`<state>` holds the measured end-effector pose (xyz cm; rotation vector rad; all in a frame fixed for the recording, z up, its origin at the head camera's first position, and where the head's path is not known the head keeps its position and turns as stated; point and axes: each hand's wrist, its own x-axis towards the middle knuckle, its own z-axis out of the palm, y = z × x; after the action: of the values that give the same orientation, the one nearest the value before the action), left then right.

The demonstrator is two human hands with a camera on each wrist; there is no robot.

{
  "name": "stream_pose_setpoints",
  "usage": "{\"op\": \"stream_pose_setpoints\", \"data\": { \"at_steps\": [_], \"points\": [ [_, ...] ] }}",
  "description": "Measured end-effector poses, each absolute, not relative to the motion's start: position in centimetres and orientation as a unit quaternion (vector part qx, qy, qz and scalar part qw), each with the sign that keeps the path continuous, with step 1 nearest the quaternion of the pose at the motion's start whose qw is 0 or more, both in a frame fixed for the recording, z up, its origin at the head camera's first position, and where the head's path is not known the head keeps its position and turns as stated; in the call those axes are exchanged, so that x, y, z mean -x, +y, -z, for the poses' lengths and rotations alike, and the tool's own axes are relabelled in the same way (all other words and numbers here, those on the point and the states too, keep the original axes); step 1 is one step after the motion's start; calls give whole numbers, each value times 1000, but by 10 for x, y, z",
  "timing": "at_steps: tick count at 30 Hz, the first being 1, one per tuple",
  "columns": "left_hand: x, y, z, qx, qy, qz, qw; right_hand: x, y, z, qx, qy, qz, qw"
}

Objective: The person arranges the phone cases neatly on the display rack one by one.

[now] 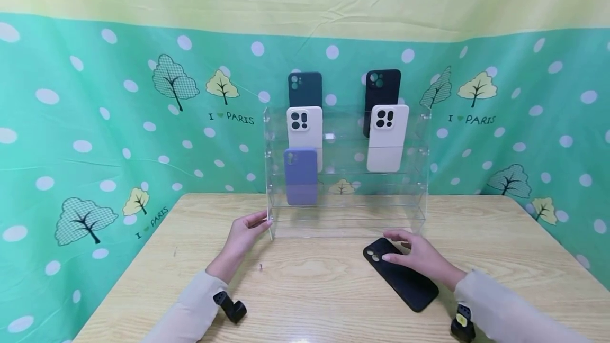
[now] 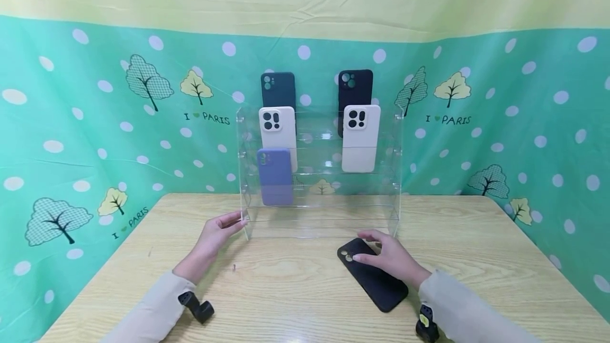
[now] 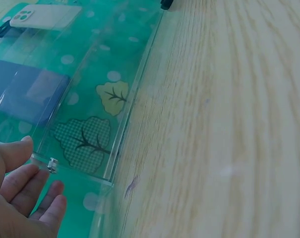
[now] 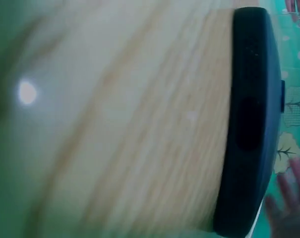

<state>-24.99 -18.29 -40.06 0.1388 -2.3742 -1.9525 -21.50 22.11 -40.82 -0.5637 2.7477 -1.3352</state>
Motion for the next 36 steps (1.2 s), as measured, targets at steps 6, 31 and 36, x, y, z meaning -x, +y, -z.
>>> {"op": "stream_pose_setpoints", "data": {
  "at_steps": [6, 31, 36],
  "points": [
    [249, -182, 403, -47, -768, 638, 32, 218, 221, 415, 132, 895, 424, 47],
    [251, -183, 403, -45, -767, 639, 33, 222, 204, 415, 227, 894, 375, 97],
    [250, -183, 402, -46, -767, 639, 33, 219, 201, 413, 248, 905, 340, 62]
  ]
}}
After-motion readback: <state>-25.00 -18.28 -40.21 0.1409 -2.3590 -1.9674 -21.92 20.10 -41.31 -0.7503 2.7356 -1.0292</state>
